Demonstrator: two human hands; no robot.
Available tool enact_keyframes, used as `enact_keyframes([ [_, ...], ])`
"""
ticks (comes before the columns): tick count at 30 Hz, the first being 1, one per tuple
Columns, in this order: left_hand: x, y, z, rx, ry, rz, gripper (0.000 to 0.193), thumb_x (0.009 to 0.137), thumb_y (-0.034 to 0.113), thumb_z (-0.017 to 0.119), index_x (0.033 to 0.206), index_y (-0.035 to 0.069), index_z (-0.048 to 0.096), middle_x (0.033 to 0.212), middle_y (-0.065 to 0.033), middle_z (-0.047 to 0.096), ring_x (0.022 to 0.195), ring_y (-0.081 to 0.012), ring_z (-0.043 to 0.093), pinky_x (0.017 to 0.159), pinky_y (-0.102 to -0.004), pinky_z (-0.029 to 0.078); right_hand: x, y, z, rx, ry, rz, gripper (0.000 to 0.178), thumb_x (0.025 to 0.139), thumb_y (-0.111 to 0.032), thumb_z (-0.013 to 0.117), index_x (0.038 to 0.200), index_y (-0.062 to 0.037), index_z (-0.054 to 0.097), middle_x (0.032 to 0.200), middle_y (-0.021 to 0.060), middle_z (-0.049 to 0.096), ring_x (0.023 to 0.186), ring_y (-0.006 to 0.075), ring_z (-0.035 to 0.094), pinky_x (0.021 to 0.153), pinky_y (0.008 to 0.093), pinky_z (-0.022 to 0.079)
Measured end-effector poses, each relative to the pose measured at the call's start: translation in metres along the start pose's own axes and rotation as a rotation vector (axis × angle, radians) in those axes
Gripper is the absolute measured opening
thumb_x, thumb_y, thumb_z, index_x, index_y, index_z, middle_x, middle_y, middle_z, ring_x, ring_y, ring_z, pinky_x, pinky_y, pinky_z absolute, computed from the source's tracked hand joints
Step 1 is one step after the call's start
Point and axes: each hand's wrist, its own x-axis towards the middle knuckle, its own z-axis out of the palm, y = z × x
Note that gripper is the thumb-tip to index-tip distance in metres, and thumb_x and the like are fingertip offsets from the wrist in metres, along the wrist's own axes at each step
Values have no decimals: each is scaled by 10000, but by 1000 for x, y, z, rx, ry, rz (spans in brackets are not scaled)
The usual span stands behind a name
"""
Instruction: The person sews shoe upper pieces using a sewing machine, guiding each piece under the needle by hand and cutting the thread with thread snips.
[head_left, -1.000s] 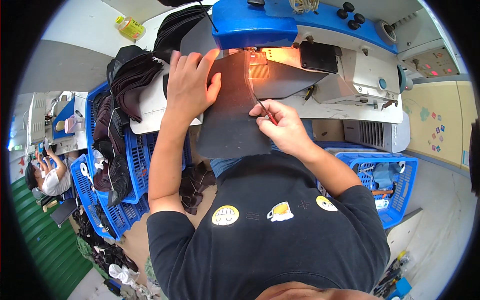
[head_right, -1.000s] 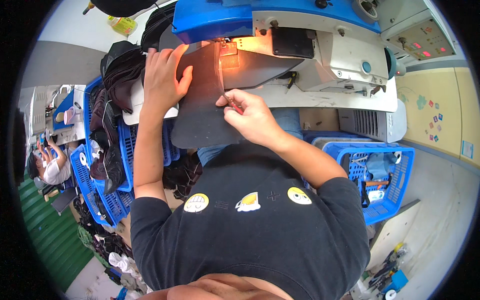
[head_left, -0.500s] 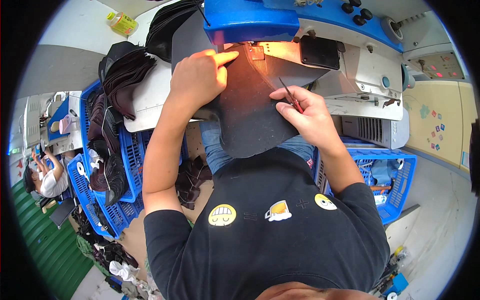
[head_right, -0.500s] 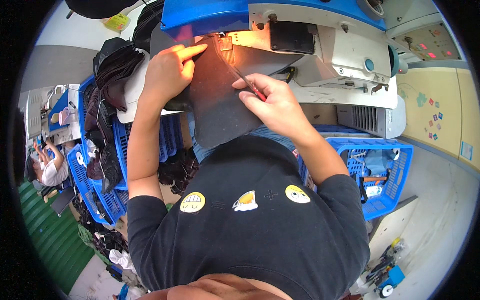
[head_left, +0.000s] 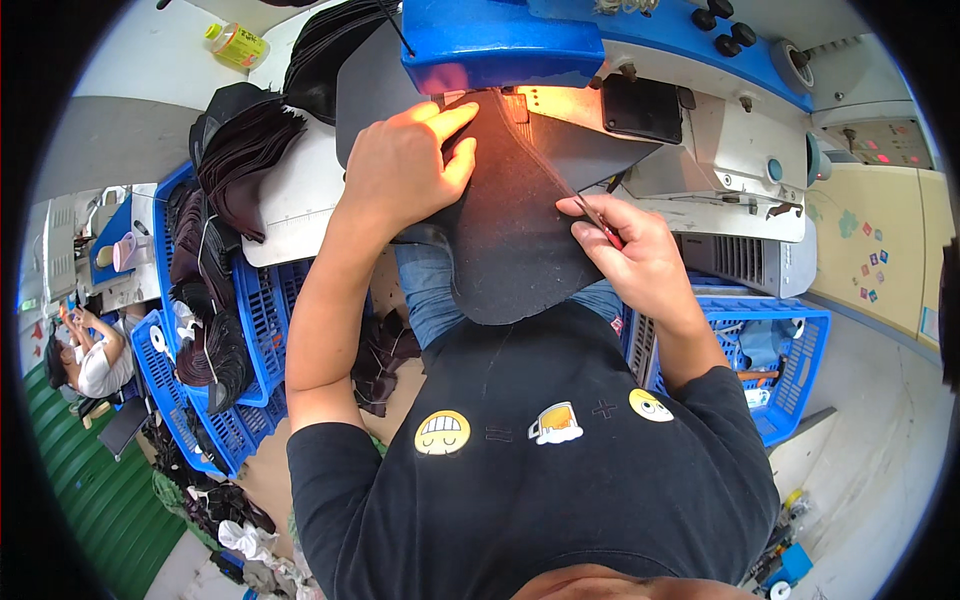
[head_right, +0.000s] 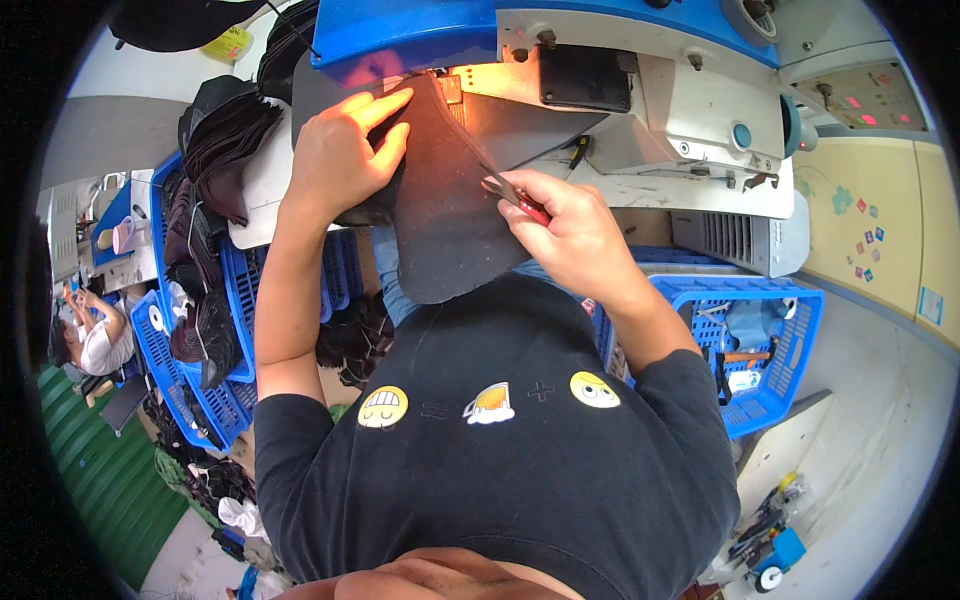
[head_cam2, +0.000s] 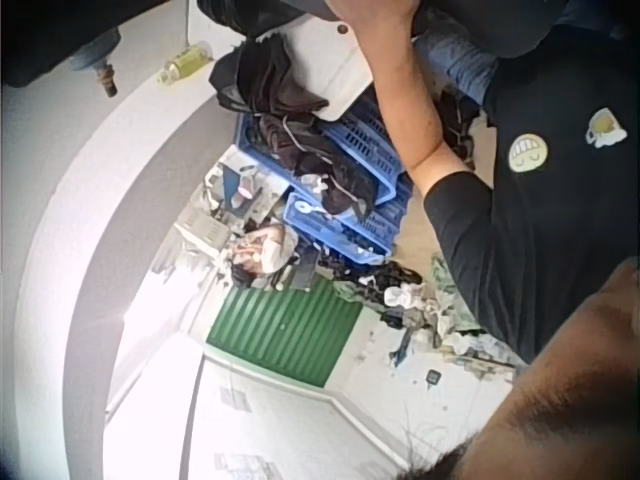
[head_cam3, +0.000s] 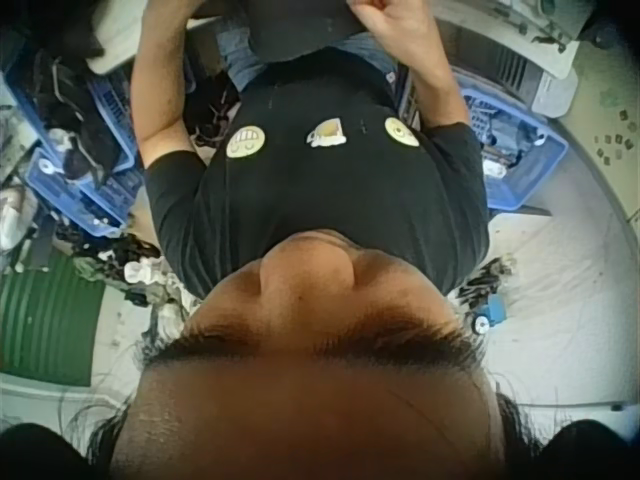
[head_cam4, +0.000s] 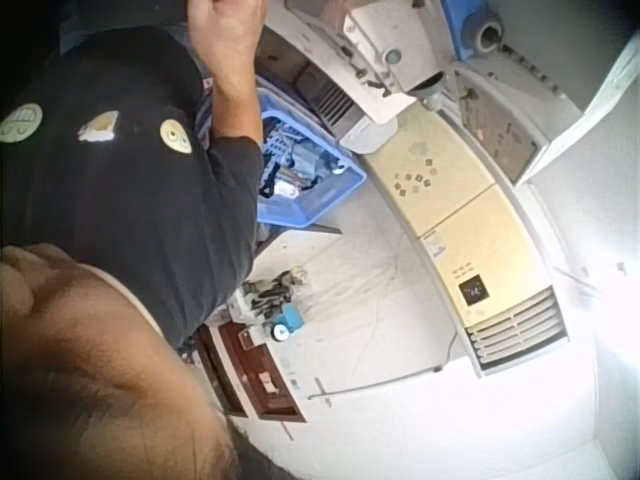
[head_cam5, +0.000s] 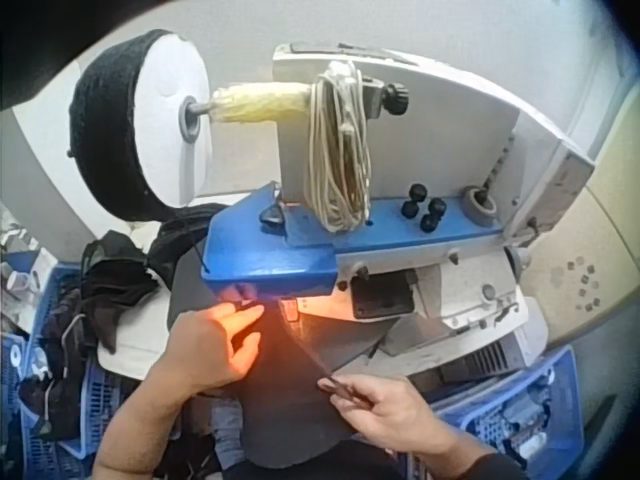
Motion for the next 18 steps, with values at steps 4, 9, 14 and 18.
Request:
enact_keyframes([
  [4, -4, 0, 4, 4, 30, 17, 310, 774, 183, 643, 1068, 96, 692, 723, -132, 598, 650, -312, 593, 608, -390, 484, -2, -5, -3, -2, -12, -16, 217, 853, -27, 595, 1062, -11, 650, 714, 29, 582, 632, 65, 494, 597, 226, 418],
  [9, -2, 6, -2, 31, -54, -89, 334, 765, 140, 594, 1084, 114, 690, 755, -133, 618, 680, -322, 605, 638, -400, 496, 0, -8, -3, -9, -31, 13, 219, 864, -4, 584, 1071, 0, 655, 753, -19, 584, 682, 32, 475, 627, 190, 395],
  [14, 0, 3, 2, 62, -39, -64, 374, 752, 108, 541, 1095, 121, 687, 779, -129, 629, 698, -323, 615, 652, -409, 503, 3, -2, 0, 25, 29, -81, 210, 846, -42, 604, 1051, -19, 641, 670, 71, 579, 603, 86, 512, 579, 258, 445],
  [18, -2, 11, -2, 98, -77, -104, 375, 758, 123, 536, 1101, 132, 686, 825, -128, 648, 716, -325, 622, 674, -413, 512, -3, -5, -4, -17, -23, 52, 227, 861, 1, 584, 1078, 2, 651, 786, 12, 629, 711, 46, 523, 669, 201, 433],
])
